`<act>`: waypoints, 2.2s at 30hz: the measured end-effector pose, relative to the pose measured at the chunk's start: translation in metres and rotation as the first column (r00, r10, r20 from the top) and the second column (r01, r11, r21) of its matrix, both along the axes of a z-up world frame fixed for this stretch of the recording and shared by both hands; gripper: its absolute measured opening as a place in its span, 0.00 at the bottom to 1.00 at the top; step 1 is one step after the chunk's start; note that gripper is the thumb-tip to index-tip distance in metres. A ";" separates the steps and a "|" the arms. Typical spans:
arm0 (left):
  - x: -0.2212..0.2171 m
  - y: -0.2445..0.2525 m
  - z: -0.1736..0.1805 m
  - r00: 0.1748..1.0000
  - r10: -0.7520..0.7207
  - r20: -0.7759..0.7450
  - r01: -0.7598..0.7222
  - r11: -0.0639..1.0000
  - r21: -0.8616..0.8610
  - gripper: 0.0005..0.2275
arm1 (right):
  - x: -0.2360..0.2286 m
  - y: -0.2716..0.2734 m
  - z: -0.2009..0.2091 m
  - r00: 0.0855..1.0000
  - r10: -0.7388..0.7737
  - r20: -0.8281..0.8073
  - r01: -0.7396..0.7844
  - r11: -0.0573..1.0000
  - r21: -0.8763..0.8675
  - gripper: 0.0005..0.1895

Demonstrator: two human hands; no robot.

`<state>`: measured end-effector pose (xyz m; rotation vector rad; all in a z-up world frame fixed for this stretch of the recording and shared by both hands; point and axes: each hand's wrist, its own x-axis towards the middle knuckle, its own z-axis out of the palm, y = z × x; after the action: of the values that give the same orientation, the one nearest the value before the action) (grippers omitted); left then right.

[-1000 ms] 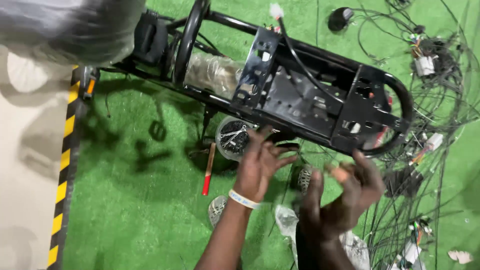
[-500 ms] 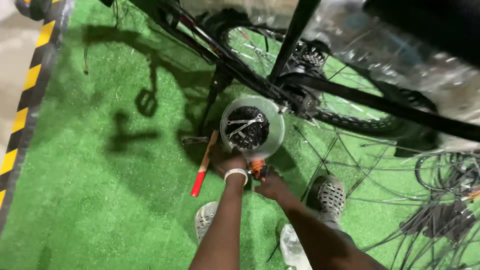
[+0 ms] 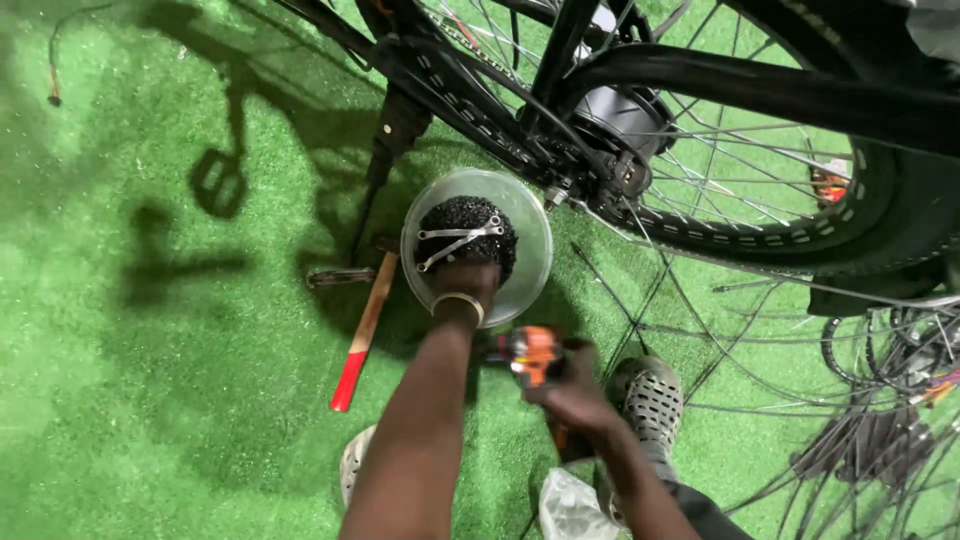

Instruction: The person assembles an electric bicycle by installing a battery pack into the frame and securing it with a power drill. They then attach a rear rack to the frame using a wrench and tighten the bolts.

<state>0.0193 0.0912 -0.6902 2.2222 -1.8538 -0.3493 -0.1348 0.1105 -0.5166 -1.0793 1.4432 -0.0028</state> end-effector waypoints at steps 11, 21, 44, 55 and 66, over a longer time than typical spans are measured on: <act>-0.003 -0.013 -0.042 0.919 -0.227 0.323 0.225 0.973 0.042 0.09 | -0.044 -0.047 0.074 0.909 0.203 -0.364 -0.227 0.974 -0.024 0.43; 0.024 -0.028 0.022 1.000 -0.003 0.029 -0.010 0.907 0.420 0.11 | -0.072 -0.021 0.007 0.944 -0.013 -0.331 -0.042 0.987 -0.158 0.61; 0.000 -0.021 0.045 1.000 0.000 0.023 -0.011 0.896 0.443 0.14 | -0.041 0.019 0.065 0.856 -0.495 -0.149 0.445 0.853 -0.273 0.46; -0.001 0.022 0.082 0.920 0.139 -0.367 0.068 0.864 0.499 0.34 | -0.030 0.030 0.113 0.817 -0.507 0.274 0.567 0.792 -0.225 0.37; -0.035 0.061 0.370 -0.945 -0.133 -0.300 -0.298 0.729 0.616 0.20 | 0.046 0.033 0.348 0.860 -0.399 0.317 0.467 0.867 -0.176 0.36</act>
<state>-0.0158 0.1523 -0.3203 0.4131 0.6168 -1.3218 -0.0887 0.1440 -0.1683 -0.8824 1.4296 -0.6521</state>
